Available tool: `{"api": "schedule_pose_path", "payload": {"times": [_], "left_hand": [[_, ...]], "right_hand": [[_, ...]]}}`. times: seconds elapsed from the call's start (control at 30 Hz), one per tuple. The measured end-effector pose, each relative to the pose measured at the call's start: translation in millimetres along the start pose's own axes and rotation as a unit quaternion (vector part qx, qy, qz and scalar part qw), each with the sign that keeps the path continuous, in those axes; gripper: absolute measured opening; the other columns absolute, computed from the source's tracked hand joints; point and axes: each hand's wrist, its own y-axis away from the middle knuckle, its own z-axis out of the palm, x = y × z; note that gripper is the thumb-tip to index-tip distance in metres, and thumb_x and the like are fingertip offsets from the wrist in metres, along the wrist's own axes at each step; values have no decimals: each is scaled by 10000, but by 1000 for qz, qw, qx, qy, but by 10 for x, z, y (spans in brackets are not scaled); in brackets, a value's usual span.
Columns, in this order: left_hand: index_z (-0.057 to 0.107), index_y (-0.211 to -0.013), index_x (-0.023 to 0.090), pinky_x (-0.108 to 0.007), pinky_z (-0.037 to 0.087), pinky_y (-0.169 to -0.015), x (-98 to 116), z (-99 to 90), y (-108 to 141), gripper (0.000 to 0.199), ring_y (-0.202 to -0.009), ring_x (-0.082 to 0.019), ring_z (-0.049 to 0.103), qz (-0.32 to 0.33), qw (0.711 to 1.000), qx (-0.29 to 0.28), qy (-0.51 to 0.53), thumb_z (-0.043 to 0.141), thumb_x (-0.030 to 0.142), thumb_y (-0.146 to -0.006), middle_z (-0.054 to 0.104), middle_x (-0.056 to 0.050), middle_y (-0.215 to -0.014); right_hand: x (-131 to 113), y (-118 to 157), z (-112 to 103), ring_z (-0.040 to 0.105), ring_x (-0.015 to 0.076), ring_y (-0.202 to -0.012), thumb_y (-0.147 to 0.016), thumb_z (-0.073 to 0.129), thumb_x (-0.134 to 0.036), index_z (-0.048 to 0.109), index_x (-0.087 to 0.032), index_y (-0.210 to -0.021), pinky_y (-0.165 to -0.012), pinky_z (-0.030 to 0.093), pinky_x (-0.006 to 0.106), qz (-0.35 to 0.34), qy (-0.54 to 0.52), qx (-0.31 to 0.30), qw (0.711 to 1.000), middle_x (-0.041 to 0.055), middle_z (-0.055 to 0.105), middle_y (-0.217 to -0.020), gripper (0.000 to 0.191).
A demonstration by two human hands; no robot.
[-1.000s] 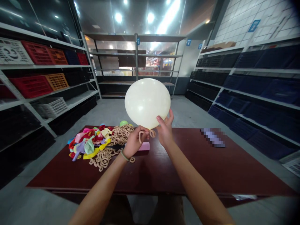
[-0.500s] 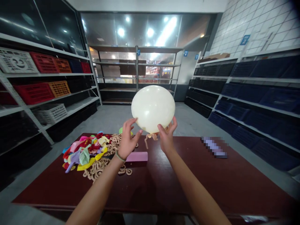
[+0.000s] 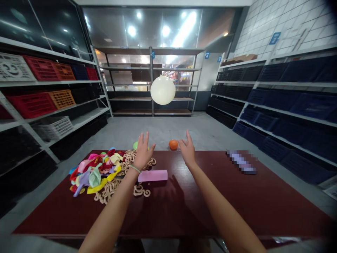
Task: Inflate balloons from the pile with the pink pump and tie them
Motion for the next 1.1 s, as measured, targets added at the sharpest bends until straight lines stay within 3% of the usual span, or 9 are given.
{"api": "schedule_pose_path", "payload": {"times": [0.17,0.3,0.47,0.63,0.77,0.9,1.1], "left_hand": [[348,-1521,184,-550,204,-1194,-131,-127,62,657,-1500,-333,199,-7,1000,18,10,545,359,-919,272,-192,-1601],[423,-1474,168,-540,250,-1182,-250,-296,126,596,-1478,-326,269,-14,999,30,14,557,323,-915,339,-196,-1571],[636,-1243,173,-454,414,-1101,-442,-615,301,338,-1251,-262,574,-24,997,62,39,525,279,-942,641,-151,-1294],[688,-1144,187,-375,546,-902,-842,-940,654,282,-1041,-228,676,-95,987,110,73,527,315,-952,712,-116,-1146],[697,-1130,186,-367,550,-872,-1200,-1219,1044,285,-978,-221,691,-151,976,148,48,535,335,-950,733,-102,-1088],[709,-1099,186,-368,536,-895,-1453,-1466,1347,269,-995,-224,683,-161,967,196,-24,548,333,-942,733,-96,-1074],[699,-1058,193,-327,546,-812,-1616,-1552,1440,232,-918,-202,684,-184,947,254,-72,535,316,-949,732,-82,-1019]], "right_hand": [[-65,54,171,544,271,-1287,-859,557,-427,237,-354,-1554,-998,505,451,46,-33,-13,998,65,382,-1560,769],[-174,115,354,543,275,-1288,-850,585,-416,286,-336,-1537,-1020,488,453,39,-47,-34,998,84,329,-1587,753],[-266,237,722,585,260,-1237,-864,570,-382,428,-273,-1460,-1024,483,449,10,-56,-73,996,116,448,-1507,623],[-308,443,1254,647,243,-1114,-875,574,-404,616,-231,-1229,-932,540,421,-17,-57,-133,989,119,634,-1286,397],[-355,688,1746,666,211,-1046,-901,541,-353,644,-230,-1143,-888,559,375,-38,-61,-241,968,99,681,-1168,290],[-400,957,2247,672,194,-982,-900,539,-261,658,-215,-1100,-857,556,351,-85,-46,-337,937,88,692,-1114,237],[-466,1124,2937,659,197,-1020,-880,560,-163,694,-226,-1049,-959,492,372,-107,-22,-396,912,53,717,-1087,225]]}}
